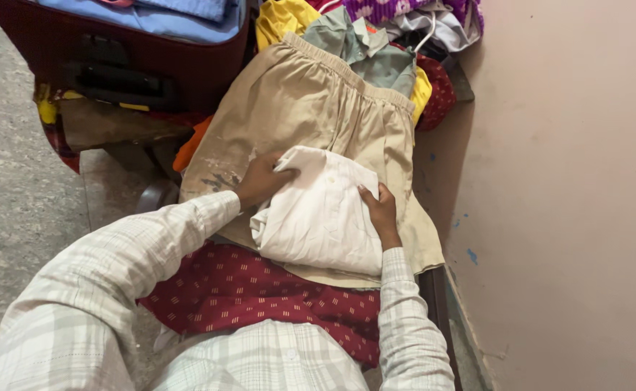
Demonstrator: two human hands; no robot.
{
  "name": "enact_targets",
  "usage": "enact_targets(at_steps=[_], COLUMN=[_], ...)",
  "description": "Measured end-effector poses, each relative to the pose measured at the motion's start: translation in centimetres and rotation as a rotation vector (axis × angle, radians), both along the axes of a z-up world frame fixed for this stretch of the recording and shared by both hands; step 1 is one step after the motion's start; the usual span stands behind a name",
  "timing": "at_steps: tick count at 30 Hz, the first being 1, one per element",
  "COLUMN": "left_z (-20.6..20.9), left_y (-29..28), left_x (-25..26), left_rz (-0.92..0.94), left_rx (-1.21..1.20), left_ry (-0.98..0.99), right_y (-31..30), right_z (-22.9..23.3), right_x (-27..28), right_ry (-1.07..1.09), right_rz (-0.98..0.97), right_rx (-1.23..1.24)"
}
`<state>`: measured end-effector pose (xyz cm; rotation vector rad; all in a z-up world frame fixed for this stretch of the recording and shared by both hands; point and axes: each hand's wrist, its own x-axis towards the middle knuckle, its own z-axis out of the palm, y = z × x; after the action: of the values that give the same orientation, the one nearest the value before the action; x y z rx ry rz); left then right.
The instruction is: The person folds and buttons a light blue shirt, then folds a pair of beige shorts and a white garment over a stack of clothing.
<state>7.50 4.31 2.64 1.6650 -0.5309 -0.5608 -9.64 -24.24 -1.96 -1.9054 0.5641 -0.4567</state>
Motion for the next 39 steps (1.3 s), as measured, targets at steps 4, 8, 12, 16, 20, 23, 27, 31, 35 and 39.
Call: enact_targets(at_steps=[4, 8, 12, 16, 20, 23, 27, 31, 35, 39], left_z=[0.7, 1.5, 1.9, 1.5, 1.3, 0.9, 0.7, 1.7, 2.8, 3.7], left_y=[0.3, 2.6, 3.5, 2.0, 1.9, 3.2, 3.8, 4.0, 4.4, 5.7], left_x=[0.7, 0.4, -1.7, -1.1, 0.2, 0.3, -1.2, -3.2, -4.0, -4.5], left_rz=[0.028, -0.086, -0.142, -0.057, 0.041, -0.023, -0.066, -0.088, -0.197, -0.167], left_rx=[0.093, 0.262, 0.074, -0.127, 0.006, 0.106, 0.480, 0.485, 0.516, 0.449], left_ry=[0.093, 0.225, 0.245, 0.423, 0.250, 0.216, -0.399, -0.473, -0.206, -0.107], right_y=[0.5, 2.7, 3.9, 3.3, 2.3, 2.8, 5.0, 7.8, 9.8, 10.4], right_z=[3.3, 6.2, 6.7, 7.7, 8.2, 6.8, 5.2, 6.1, 9.0, 12.0], right_x=[-1.4, -3.9, -4.6, -3.3, -2.4, -2.8, -4.8, -6.3, -7.3, -7.6], right_ry=[0.236, 0.393, 0.418, 0.174, 0.168, 0.336, 0.272, 0.249, 0.390, 0.690], right_rz=[-0.061, -0.124, -0.060, -0.073, -0.095, -0.135, -0.208, -0.254, -0.266, -0.202], right_rx=[-0.300, -0.126, -0.077, 0.134, 0.108, -0.304, -0.513, -0.750, -0.624, -0.386])
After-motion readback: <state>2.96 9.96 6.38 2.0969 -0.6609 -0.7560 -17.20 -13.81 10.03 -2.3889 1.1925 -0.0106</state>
